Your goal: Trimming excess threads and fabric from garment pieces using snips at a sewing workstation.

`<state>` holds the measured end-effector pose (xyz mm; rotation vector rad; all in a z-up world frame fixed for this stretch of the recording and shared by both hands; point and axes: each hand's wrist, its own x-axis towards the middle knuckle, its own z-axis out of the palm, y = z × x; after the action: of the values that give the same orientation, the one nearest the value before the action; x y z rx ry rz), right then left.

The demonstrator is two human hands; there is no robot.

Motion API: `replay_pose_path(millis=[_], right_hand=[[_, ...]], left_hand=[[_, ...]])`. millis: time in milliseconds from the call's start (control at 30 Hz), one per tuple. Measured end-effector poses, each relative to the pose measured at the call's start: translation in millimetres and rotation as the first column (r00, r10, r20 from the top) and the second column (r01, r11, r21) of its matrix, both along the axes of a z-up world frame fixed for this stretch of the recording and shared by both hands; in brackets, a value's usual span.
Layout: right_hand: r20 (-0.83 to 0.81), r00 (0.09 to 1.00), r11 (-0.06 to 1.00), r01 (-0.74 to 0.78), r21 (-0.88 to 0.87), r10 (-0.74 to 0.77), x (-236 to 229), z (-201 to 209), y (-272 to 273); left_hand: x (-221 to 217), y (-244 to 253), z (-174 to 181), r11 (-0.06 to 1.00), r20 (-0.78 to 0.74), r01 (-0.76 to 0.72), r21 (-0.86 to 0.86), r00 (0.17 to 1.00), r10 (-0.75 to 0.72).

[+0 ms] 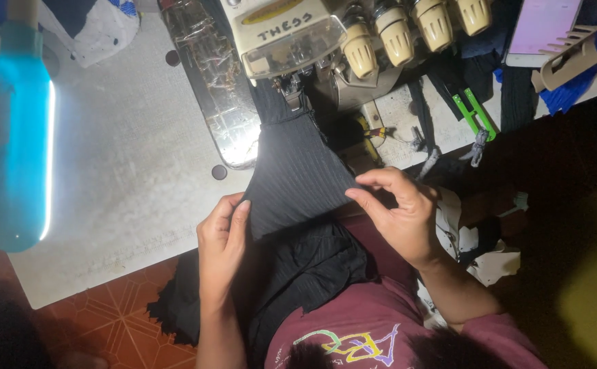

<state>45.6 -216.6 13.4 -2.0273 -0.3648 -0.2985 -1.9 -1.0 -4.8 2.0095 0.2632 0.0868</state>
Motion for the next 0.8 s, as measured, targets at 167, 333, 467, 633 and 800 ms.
replay_pose_path(millis=[167,333,467,633,800], right_hand=[[-0.121,0.991,0.995,0.070,0.075,-0.060,-1.3,-15.0,-2.3],[-0.216,0.965,0.972,-0.102,0.212,0.148,3.5,-8.2,-13.0],[-0.112,0.959,0.942,-0.228,0.247,0.262,5.6,-16.9,-15.8],[-0.064,0.958,0.953,-0.271,0.135,0.281,13.2,-9.1,-2.4],[-0.040,0.965,0.960,-0.254,0.120,0.261,24.9,-8.9,5.7]], left_hand=[[-0.4,-1.8,2.2,1.000,-0.010,-0.007,-0.010,1.000,0.007],[-3.6,3.3,22.0,0.998,0.006,-0.021,0.051,1.000,0.021],[2.5,8.9,38.9,0.987,0.151,-0.029,0.159,0.988,0.005],[16.6,21.8,30.8,0.982,0.225,-0.033,0.187,0.974,-0.010],[39.1,32.6,30.1,0.976,0.282,-0.023,0.215,0.959,-0.039]])
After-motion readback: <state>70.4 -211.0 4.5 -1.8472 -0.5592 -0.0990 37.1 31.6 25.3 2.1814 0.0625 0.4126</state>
